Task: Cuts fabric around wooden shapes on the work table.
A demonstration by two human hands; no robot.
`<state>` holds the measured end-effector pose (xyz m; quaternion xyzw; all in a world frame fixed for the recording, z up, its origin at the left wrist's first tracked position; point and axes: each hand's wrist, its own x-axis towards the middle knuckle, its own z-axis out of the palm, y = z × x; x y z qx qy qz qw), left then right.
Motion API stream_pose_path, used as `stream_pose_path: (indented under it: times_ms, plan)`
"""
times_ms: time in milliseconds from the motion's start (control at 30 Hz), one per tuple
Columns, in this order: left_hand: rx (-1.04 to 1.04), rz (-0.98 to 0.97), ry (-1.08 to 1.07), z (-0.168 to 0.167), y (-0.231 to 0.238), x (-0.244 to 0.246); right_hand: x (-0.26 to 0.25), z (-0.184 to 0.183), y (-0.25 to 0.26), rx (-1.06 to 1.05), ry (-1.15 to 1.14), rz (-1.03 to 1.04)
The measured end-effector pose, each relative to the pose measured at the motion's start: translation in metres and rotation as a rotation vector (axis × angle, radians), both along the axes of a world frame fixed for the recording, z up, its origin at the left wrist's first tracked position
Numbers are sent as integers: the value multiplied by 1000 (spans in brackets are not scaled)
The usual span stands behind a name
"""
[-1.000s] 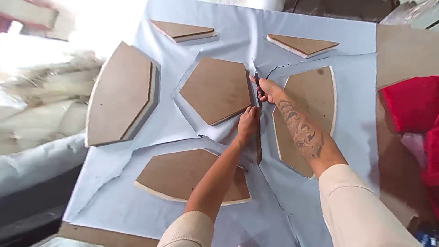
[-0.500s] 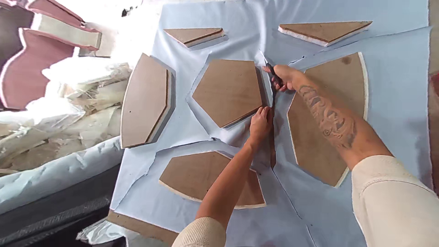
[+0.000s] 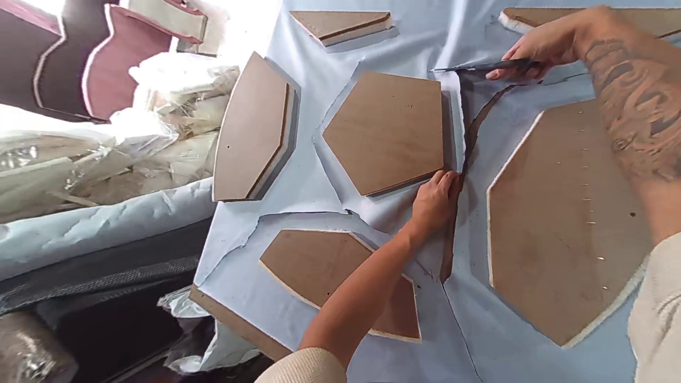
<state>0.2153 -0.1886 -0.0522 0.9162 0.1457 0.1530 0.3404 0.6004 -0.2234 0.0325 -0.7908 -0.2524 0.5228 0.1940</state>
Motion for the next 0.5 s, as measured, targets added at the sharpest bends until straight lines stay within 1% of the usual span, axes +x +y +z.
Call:
stream_pose_path:
  times_ms: [67,133,267,367,433,500]
  plan:
    - [-10,-1,2,0,0,1,0,3,11,16,32,97]
    - [-18,-5,-3,-1,0,1,-9,8,21,50,-23,128]
    - [-23,-4,-12,-2,1,1,-5,0,27,93,-107,130]
    - [-26,-13,17,0,1,1,-17,4,37,70,-110,121]
    - [-22,-11,7,-1,0,1,-26,8,49,55,-121,73]
    - [-21,-9,-7,-3,1,1,-26,12,59,21,-132,82]
